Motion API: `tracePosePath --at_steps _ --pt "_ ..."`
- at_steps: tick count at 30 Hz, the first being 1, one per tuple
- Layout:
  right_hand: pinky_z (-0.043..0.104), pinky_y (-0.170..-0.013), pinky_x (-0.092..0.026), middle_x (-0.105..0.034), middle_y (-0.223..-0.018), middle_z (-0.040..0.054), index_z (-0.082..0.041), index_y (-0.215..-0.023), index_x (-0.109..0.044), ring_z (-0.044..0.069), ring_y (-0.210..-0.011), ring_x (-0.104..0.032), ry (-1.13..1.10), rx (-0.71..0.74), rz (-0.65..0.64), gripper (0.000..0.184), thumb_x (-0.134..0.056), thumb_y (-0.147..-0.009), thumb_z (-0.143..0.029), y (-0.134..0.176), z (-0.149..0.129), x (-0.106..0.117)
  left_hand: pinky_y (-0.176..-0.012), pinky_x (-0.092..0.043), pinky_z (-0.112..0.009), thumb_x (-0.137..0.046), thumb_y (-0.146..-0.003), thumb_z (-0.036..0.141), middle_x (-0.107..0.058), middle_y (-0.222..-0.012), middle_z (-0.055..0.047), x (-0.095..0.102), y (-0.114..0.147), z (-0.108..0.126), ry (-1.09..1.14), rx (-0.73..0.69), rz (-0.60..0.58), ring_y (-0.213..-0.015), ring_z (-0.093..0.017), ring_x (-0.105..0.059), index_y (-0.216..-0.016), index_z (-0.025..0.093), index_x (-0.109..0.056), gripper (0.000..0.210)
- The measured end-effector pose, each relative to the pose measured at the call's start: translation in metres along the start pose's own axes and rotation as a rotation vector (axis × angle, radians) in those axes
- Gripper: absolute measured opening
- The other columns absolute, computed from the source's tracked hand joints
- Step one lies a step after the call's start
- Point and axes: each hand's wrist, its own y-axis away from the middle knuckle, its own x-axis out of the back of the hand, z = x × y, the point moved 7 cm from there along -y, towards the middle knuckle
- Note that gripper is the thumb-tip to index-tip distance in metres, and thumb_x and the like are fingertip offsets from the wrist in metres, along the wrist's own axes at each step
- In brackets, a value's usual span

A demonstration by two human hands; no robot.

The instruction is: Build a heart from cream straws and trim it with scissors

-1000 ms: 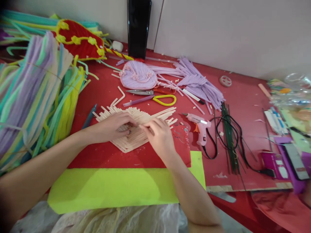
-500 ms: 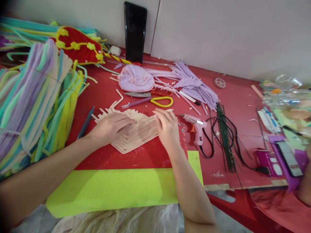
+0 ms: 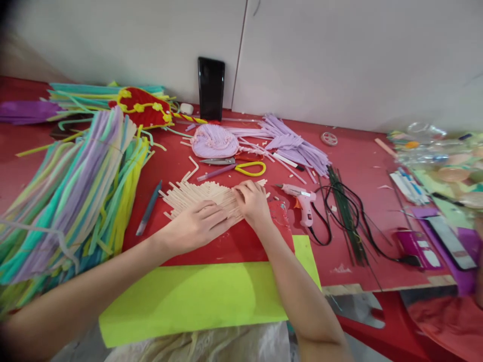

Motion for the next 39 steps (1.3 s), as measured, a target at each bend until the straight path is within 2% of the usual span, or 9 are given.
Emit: tracePosePath --at_steps 8,13,19,22,26,28,34,37,39 --pt "0.032 -0.085 -0.034 -0.070 -0.092 0.0082 -0.017 -0.088 -0.064 0.022 -0.093 -0.060 0.136 -0.067 -0.162 0.034 -0.041 -0.100 -0.038 -0.024 -0.014 -0.012 -0.096 -0.046 -0.037 -0.050 -0.092 0.015 -0.068 -0.114 -0.009 0.001 0.003 -0.034 0.100 0.313 0.046 -0.106 -0.021 -0.062 -0.114 0.015 -0.062 0.025" --pt "0.029 -0.077 -0.034 -0.071 -0.080 0.0068 -0.016 -0.084 -0.066 0.018 -0.077 -0.061 0.059 -0.025 -0.174 0.032 -0.050 -0.096 -0.041 -0.035 -0.020 -0.016 -0.096 -0.045 -0.038 -0.046 -0.093 0.016 -0.067 -0.115 -0.007 -0.001 0.027 -0.073 0.161 0.638 0.075 -0.106 -0.022 -0.061 -0.119 0.020 -0.059 0.030" --pt "0.025 -0.071 -0.035 -0.069 -0.080 0.0047 -0.015 -0.079 -0.067 0.015 -0.074 -0.060 -0.040 0.041 -0.185 0.028 -0.057 -0.092 -0.037 -0.034 -0.015 -0.016 -0.092 -0.047 -0.035 -0.044 -0.093 0.022 -0.066 -0.108 -0.008 0.018 0.068 -0.116 0.085 0.956 0.173 -0.101 -0.022 -0.062 -0.110 0.020 -0.061 0.024" --pt "0.021 -0.065 -0.035 -0.067 -0.078 0.0020 -0.015 -0.082 -0.066 0.011 -0.070 -0.058 -0.085 0.068 -0.194 0.027 -0.057 -0.092 -0.039 -0.035 -0.009 -0.011 -0.089 -0.049 -0.036 -0.045 -0.094 0.030 -0.064 -0.108 -0.012 0.027 0.093 -0.126 -0.082 1.188 0.048 -0.102 -0.026 -0.063 -0.110 0.015 -0.059 0.026" --pt "0.020 -0.061 -0.034 -0.065 -0.075 0.0012 -0.016 -0.081 -0.066 0.011 -0.066 -0.056 -0.085 0.086 -0.203 0.027 -0.059 -0.091 -0.040 -0.044 -0.002 -0.004 -0.079 -0.052 -0.038 -0.048 -0.092 0.038 -0.064 -0.110 -0.017 0.021 0.117 -0.115 -0.127 1.343 -0.411 -0.099 -0.031 -0.066 -0.112 0.012 -0.055 0.034" --pt "0.020 -0.061 -0.033 -0.066 -0.074 0.0015 -0.016 -0.080 -0.067 0.011 -0.065 -0.056 -0.067 0.105 -0.219 0.027 -0.061 -0.090 -0.040 -0.050 -0.002 -0.005 -0.077 -0.052 -0.036 -0.049 -0.091 0.034 -0.065 -0.109 -0.017 0.017 0.123 -0.107 -0.094 1.343 -0.551 -0.096 -0.030 -0.067 -0.109 0.012 -0.056 0.029" --pt "0.024 -0.068 -0.037 -0.067 -0.080 0.0053 -0.016 -0.080 -0.069 0.015 -0.074 -0.060 0.038 0.188 -0.234 0.024 -0.062 -0.089 -0.037 -0.062 -0.016 -0.011 -0.076 -0.053 -0.033 -0.043 -0.092 0.026 -0.071 -0.096 -0.015 0.010 0.133 -0.108 -0.028 1.359 -0.595 -0.091 -0.027 -0.070 -0.100 0.013 -0.060 0.022" --pt "0.026 -0.079 -0.040 -0.066 -0.093 0.0083 -0.015 -0.095 -0.070 0.018 -0.088 -0.061 0.100 0.222 -0.194 0.015 -0.059 -0.091 -0.024 -0.067 -0.024 -0.011 -0.078 -0.053 -0.034 -0.042 -0.091 0.024 -0.071 -0.096 -0.018 0.010 0.134 -0.115 -0.019 1.368 -0.570 -0.091 -0.028 -0.070 -0.100 0.011 -0.061 0.024" --pt "0.028 -0.084 -0.041 -0.064 -0.103 0.0103 -0.015 -0.105 -0.069 0.019 -0.097 -0.060 0.137 0.246 -0.179 0.020 -0.055 -0.091 -0.014 -0.070 -0.028 -0.012 -0.079 -0.053 -0.036 -0.041 -0.091 0.022 -0.071 -0.098 -0.019 0.009 0.131 -0.122 -0.021 1.375 -0.535 -0.092 -0.029 -0.070 -0.102 0.010 -0.061 0.026"
